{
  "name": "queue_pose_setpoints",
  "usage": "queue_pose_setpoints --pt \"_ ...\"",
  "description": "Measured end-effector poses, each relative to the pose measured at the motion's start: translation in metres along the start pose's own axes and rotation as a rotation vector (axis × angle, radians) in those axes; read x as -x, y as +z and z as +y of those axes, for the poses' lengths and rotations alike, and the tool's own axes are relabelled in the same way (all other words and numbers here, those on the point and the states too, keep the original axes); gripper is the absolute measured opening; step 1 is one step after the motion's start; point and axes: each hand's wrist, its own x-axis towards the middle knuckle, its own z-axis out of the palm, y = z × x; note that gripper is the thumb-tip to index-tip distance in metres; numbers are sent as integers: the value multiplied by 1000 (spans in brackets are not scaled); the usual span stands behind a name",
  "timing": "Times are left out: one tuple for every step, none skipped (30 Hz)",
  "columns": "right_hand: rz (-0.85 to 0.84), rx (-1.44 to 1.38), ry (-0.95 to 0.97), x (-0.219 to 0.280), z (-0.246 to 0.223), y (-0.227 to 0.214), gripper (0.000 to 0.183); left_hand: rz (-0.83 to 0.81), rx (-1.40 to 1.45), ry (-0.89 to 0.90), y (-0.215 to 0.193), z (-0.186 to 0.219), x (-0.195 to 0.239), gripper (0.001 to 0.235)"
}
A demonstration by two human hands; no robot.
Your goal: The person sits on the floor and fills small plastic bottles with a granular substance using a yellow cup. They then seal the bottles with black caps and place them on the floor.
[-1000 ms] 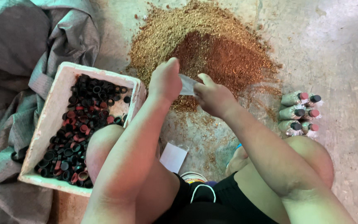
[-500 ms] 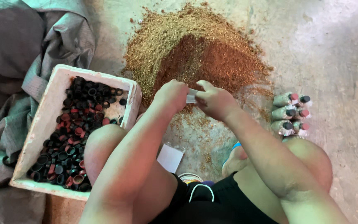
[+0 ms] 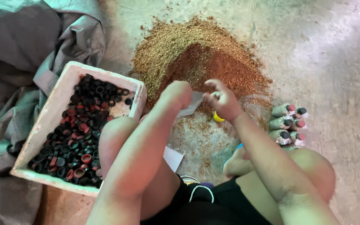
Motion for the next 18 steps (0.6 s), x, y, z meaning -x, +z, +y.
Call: queue_pose_setpoints --pt "-1 -1 1 -8 30 5 53 -2 0 -1 -11 1 2 20" --pt "53 -253 -16 -9 62 12 55 17 35 -13 -17 2 7 20" --pt "110 -505 -31 -10 94 18 58 35 70 -25 -22 4 11 20" --pt "121 -504 -18 -11 145 30 58 22 67 -17 -15 -3 4 20" --pt "197 -401 81 -12 195 41 61 23 49 -54 -7 -8 -3 21" --pt "276 -297 165 -23 243 49 72 39 27 -87 -6 -13 -15 23" --pt "290 -297 164 -9 226 39 72 40 21 -74 -16 -2 -8 23" --pt "257 -143 325 12 211 38 74 45 18 -92 -19 2 6 22" --pt "220 13 483 31 196 38 78 50 15 -110 -22 7 18 21" --pt "213 9 504 43 188 37 78 29 12 -114 -5 -3 9 21" --pt "53 152 642 55 179 36 70 -22 30 -125 12 -12 -1 21" --pt "-99 297 744 51 168 32 63 -39 49 -133 20 -22 -14 22" --pt "-95 294 732 40 184 41 63 -27 47 -134 35 -28 -22 22" --pt "-137 364 814 42 200 54 92 -43 123 -172 57 -35 -25 26" --pt "-180 434 895 42 216 68 122 -59 198 -211 79 -42 -28 31" --pt "-183 427 905 43 205 67 122 -70 191 -212 91 -50 -32 31" --pt "-166 342 942 43 194 66 99 -80 169 -240 103 -58 -35 31" --pt "-158 259 987 50 183 67 81 -101 148 -274 119 -68 -33 31"
